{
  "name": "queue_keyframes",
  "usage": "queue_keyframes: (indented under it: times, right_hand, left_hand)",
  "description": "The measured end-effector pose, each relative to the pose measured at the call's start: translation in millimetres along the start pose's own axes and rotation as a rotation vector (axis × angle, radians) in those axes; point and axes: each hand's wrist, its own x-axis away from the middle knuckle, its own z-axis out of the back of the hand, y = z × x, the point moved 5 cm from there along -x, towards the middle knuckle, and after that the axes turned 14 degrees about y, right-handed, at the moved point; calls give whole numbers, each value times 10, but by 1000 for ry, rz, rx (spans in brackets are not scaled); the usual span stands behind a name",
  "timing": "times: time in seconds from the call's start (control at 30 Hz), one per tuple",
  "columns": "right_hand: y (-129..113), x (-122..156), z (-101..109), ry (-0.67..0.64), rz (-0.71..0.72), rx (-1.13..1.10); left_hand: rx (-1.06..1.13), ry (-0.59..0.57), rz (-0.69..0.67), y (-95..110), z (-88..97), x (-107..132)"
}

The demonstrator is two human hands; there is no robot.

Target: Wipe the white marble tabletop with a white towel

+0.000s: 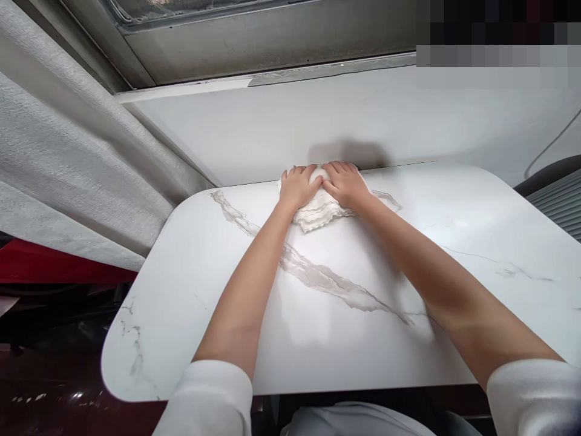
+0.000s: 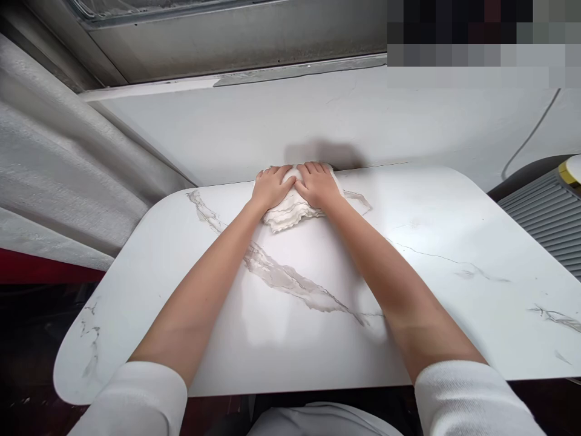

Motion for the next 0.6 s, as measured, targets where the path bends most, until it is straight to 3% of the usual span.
queue_keyframes:
  times: [0.33,0.6]
  right_hand:
    - [-449,43,-73,-20,31,3]
    - [-696,411,87,-44,44,-52]
  left_hand:
    - [11,54,18,-327,239,225]
    - [-13,68,39,-251,438,694]
